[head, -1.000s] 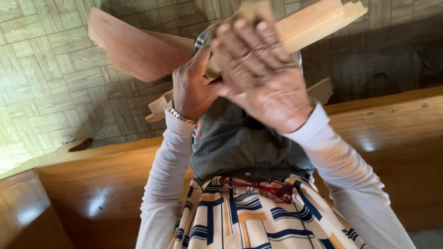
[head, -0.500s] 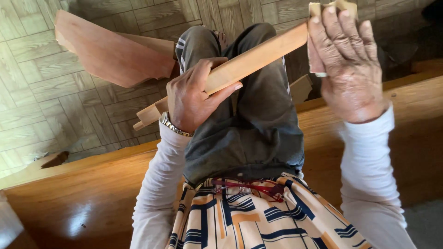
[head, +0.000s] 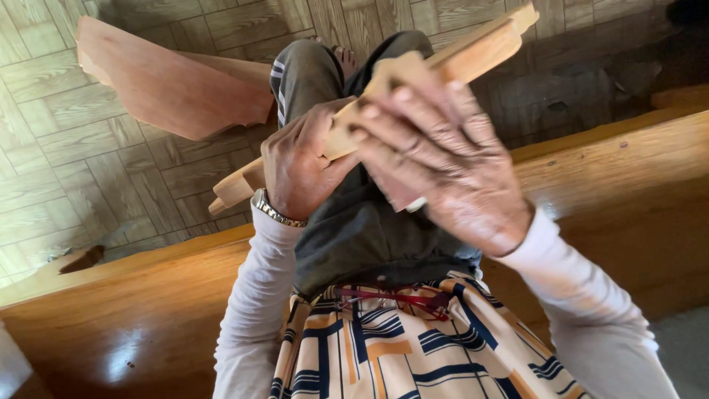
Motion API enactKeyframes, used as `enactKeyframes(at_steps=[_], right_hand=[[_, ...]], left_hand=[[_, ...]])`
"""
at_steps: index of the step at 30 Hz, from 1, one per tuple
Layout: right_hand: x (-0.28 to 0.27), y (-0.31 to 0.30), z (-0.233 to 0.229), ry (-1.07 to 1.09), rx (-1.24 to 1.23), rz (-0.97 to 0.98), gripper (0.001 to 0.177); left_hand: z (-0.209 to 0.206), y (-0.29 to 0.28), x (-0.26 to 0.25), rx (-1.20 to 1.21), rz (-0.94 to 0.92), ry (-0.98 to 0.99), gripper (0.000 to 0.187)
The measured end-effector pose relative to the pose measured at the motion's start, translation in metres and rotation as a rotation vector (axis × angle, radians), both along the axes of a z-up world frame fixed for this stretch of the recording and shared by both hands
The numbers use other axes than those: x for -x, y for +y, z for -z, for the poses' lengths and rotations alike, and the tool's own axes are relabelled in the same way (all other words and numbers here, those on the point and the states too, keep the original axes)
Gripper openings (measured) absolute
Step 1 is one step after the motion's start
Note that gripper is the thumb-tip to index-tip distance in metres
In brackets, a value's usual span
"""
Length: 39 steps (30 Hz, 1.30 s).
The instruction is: The person sits on a wooden bench and sands a large, irregularly shaped piece of wood using a sanding block. They hold the wood with their left hand and rub the surface with the sanding block in their right hand, focusing on the edges and flat surfaces.
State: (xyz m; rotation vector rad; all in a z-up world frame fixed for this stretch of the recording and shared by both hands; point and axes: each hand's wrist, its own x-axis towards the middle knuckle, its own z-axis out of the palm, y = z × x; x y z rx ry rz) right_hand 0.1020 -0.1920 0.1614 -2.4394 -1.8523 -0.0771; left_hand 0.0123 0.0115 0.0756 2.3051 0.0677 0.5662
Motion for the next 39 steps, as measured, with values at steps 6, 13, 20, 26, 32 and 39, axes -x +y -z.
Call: enactKeyframes(at_steps=[6,13,20,26,32,39], right_hand=[[-0.04,-0.059,0.025,0.077,-0.126,0.283,0.059],[0.0,-0.027,0.02,0.055,-0.098,0.294,0.048],[0.011,-0.001,0.01,-0.017,-0.027,0.072,0.049],[-0.045,-0.061,0.027,0.067,-0.162,0.241,0.041],[-0.04,-0.065,0.022,-0.117,-0.069,0.337,0.08],[0.021,-0.006,-0.004,0.086,-0.126,0.053,0.06]], left_hand=[[-0.001,-0.004,-0.004,-0.058,0.012,-0.047,0.046],[-0.001,-0.003,-0.002,-0.096,0.005,-0.02,0.044],[-0.001,-0.003,0.002,-0.016,-0.047,-0.034,0.027],[-0.006,-0.005,0.002,-0.021,0.031,-0.032,0.046],[-0.005,-0.012,0.006,-0.034,0.074,-0.056,0.038],[0.004,-0.015,0.022,-0.087,0.09,-0.042,0.039]])
